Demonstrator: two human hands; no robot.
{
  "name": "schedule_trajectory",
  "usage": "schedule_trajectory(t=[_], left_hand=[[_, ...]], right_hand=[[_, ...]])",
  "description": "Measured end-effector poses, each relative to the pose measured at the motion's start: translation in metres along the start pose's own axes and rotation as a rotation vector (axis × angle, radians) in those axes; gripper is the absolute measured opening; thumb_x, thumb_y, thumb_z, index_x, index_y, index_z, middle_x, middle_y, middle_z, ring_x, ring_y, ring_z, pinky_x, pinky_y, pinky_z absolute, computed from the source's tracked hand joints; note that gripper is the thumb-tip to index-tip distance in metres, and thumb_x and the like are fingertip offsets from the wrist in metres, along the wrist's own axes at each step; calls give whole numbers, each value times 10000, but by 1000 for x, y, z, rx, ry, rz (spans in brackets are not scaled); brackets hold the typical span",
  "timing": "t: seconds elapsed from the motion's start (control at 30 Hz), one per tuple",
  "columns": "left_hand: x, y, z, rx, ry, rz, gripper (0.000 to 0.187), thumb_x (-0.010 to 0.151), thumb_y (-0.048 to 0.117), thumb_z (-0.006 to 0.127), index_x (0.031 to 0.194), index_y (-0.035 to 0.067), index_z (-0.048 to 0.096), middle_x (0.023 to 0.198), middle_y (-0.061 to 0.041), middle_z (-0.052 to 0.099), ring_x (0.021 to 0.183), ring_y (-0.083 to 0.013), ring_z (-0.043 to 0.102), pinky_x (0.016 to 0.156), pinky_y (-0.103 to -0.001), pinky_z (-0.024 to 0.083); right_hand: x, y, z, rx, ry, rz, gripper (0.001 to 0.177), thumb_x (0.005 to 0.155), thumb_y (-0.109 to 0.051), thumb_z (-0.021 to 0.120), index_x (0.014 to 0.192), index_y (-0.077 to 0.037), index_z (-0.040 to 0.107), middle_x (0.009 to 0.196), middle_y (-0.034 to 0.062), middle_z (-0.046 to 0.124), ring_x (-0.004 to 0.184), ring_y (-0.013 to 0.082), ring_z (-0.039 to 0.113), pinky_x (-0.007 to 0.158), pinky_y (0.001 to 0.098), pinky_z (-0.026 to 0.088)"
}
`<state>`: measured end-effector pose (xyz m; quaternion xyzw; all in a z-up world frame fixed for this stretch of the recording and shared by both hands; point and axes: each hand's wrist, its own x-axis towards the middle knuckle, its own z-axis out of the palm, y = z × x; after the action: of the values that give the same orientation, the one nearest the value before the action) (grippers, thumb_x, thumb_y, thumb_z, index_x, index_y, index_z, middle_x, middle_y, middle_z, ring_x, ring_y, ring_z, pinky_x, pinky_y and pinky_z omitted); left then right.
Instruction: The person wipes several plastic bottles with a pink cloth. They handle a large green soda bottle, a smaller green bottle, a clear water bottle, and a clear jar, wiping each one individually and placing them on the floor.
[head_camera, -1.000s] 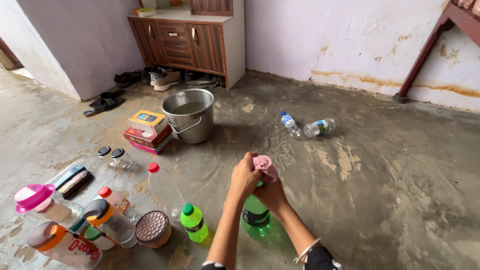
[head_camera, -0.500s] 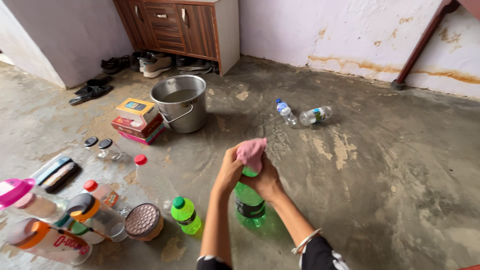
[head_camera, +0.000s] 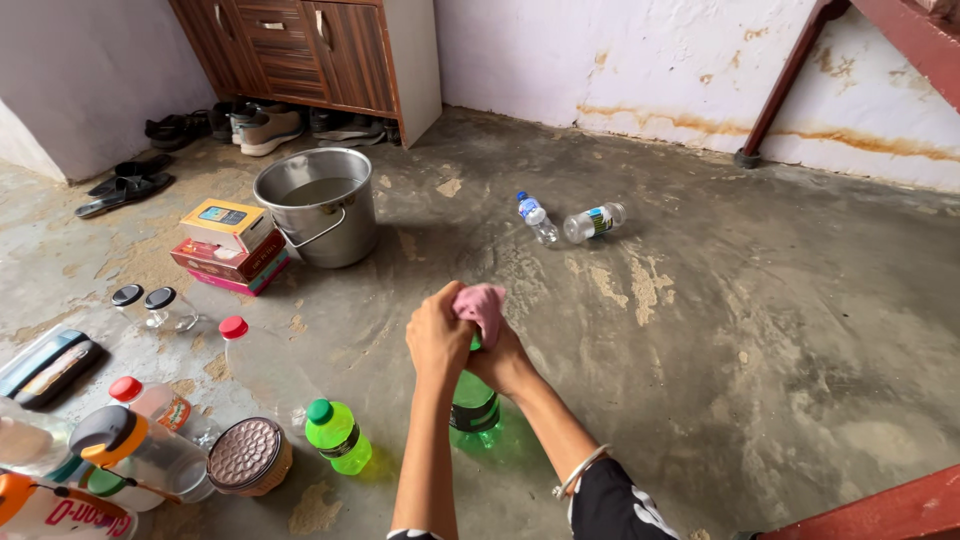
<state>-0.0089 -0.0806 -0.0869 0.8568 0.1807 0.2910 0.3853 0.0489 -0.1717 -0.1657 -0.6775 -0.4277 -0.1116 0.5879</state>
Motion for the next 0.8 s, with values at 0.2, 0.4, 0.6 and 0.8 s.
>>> schedule_trajectory(t=[0.2, 0.4, 0.6, 0.8], left_hand=[[16, -11, 3, -43, 27, -147, 241, 808, 196, 559, 879, 91, 765, 787, -223, 716, 810, -437, 683, 768, -505, 505], [41, -41, 28, -284, -28, -267, 356, 896, 267, 529, 753, -4, 710, 681, -193, 710, 654, -301, 719, 653, -416, 519], [31, -64, 41, -1279, -79, -216, 260, 1006, 159, 483, 1030, 10, 695, 760, -55, 608, 542, -176, 465, 483, -375, 344], [9, -35, -3, -1402, -233, -469, 339, 847, 57, 404, 992, -19, 701, 731, -87, 659, 624, -238, 636, 579, -387, 547]], right_hand=[[7, -29, 8, 8, -38, 466, 796, 643, -293, 863, 1332, -92, 516, 1297, 59, 628, 1269, 201, 574, 1034, 363, 457], [-2, -32, 11, -78, 6, 384, 766, 652, -312, 902, 1290, -71, 552, 1257, 107, 667, 1230, 221, 624, 1022, 363, 483], [-20, -11, -10, -118, 149, 328, 696, 677, -362, 894, 1263, -109, 617, 1194, 66, 711, 1138, 218, 684, 974, 355, 524], [-12, -27, -70, 154, 432, 619, 572, 725, -466, 759, 1216, -189, 659, 1155, 36, 701, 1135, 177, 651, 987, 315, 443]])
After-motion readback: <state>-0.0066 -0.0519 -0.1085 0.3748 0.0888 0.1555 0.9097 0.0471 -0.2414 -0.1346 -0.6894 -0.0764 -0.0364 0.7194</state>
